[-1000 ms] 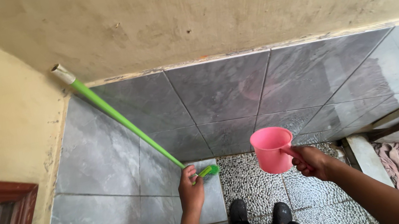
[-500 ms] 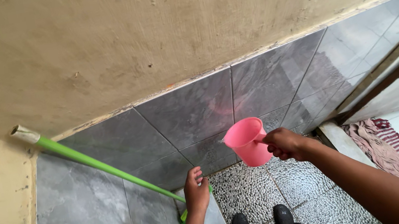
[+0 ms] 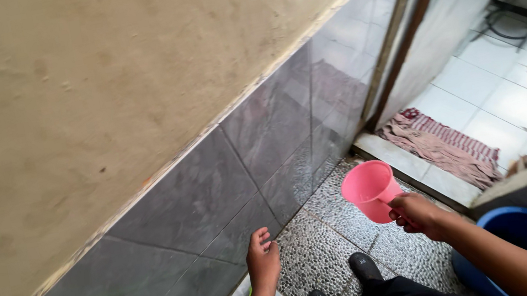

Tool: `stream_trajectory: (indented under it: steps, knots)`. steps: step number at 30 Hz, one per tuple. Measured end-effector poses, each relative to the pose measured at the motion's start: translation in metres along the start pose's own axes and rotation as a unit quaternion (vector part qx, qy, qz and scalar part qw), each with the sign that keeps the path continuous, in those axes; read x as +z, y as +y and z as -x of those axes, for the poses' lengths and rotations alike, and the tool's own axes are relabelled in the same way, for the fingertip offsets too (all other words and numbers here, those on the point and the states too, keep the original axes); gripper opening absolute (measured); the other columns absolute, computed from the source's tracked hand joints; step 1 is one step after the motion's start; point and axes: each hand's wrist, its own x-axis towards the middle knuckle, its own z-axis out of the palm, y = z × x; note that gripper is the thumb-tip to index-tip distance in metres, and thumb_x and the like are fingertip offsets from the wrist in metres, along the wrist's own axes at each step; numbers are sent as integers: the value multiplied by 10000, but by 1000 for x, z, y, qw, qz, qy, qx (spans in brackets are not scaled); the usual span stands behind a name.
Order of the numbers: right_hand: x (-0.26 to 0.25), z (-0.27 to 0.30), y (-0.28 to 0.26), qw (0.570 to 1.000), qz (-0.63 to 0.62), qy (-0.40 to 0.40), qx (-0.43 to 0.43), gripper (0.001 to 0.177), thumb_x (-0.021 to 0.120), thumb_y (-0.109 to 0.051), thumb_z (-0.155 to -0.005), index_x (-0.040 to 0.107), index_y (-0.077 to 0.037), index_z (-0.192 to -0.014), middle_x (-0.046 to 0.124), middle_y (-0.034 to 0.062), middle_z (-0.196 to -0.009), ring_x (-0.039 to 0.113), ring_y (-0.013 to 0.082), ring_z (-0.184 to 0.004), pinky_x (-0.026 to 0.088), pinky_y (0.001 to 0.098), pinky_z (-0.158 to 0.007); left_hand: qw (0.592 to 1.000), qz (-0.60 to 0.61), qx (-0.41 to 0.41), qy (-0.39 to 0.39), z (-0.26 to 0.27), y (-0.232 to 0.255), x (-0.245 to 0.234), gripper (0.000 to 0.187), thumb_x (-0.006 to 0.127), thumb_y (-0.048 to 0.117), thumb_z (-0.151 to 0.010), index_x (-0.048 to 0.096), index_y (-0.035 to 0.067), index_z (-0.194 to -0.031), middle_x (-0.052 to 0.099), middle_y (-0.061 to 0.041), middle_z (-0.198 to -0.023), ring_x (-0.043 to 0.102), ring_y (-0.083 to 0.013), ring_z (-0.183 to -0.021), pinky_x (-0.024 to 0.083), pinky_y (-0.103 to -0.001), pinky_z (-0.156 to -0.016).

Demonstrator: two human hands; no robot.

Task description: The person scoops water from a large blue barrel using a pink cup and pours it onto the lower section of a tiled wall. They then use a yellow scrub brush to scrub the wet tiles and the grout lines along the wall's base.

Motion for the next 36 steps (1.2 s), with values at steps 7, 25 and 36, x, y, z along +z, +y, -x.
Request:
stream_trajectory:
  steps: [7, 25, 36]
  knots:
    - [-83, 26, 59, 985, -102, 127, 55, 218, 515, -172, -981, 610, -16, -862, 578, 59, -727, 517, 133, -570, 435, 281, -490, 990, -2, 25, -140, -15, 35, 61, 418, 655, 71, -851, 613, 65, -1267, 714, -117, -1200, 726, -225, -1031, 564, -349, -894]
    - [-191, 39, 158, 897, -375, 233, 19, 276, 493, -272, -1020, 445, -106, -805, 429, -12, -650, 337, 74, -471, 238, 241, -382, 952, -85, 84, -283, -22, 128, 194, 417, 649, 86, -862, 620, 74, -1278, 728, -103, -1196, 723, -204, -1026, 561, -338, -898]
    - [-268, 121, 170, 864, -399, 302, -57, 225, 607, -255, -979, 447, -132, -880, 455, -17, -651, 358, 65, -469, 265, 250, -406, 876, -170, 197, -406, 26, 202, 333, 399, 646, 95, -842, 623, 99, -1240, 734, -96, -1182, 733, -238, -972, 570, -368, -892]
